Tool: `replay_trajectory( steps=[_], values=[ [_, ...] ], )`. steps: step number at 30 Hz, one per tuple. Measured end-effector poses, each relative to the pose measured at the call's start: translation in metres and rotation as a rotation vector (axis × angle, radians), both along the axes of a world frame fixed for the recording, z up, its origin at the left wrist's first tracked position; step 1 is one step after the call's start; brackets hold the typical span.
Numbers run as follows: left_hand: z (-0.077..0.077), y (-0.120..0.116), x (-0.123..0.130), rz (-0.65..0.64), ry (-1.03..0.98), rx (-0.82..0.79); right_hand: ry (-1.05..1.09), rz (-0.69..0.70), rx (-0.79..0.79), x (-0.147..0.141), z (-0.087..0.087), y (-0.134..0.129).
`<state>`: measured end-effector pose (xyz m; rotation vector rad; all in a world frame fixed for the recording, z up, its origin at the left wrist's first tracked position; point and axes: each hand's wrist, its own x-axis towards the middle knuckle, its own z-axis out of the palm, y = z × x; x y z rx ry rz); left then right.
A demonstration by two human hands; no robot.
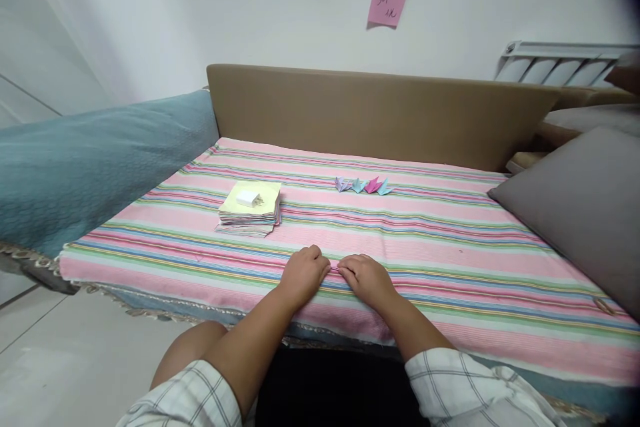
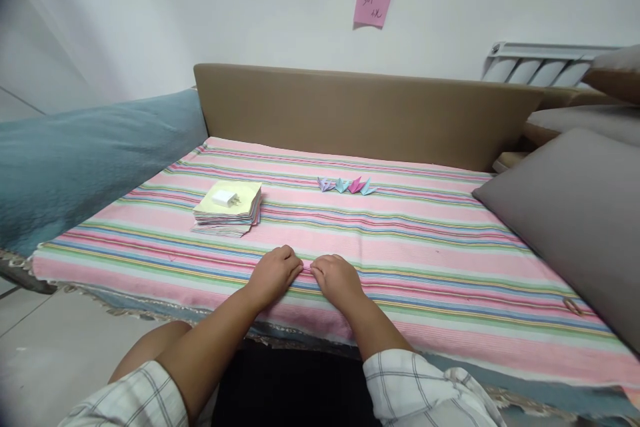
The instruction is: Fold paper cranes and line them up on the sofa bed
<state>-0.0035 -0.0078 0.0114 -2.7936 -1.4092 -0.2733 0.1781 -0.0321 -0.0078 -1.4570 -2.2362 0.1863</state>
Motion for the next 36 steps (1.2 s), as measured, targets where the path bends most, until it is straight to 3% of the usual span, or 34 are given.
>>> replay_trajectory(
  steps=[7,14,19,24,31,36],
  values=[
    [-0.001,-0.001,-0.004,-0.025,-0.133,-0.048,0.02,0.012,-0.016,-0.001,0.005,0.002],
    [0.001,-0.003,-0.002,0.016,-0.164,-0.081,-0.175,-0.021,0.152,-0.003,-0.007,0.002],
    [0.0,0.0,-0.005,0.011,-0.24,-0.137,-0.168,-0.015,0.171,-0.001,-0.01,0.001],
    [0.003,0.002,-0.008,0.115,-0.342,-0.121,-0.189,-0.009,0.157,-0.001,-0.009,0.001],
    [0.001,-0.004,0.003,0.08,-0.255,-0.1,-0.093,-0.016,0.135,-0.001,-0.008,0.002],
    [-0.002,-0.002,0.004,0.147,-0.252,-0.078,-0.047,-0.002,0.122,0.0,-0.009,0.003]
  ],
)
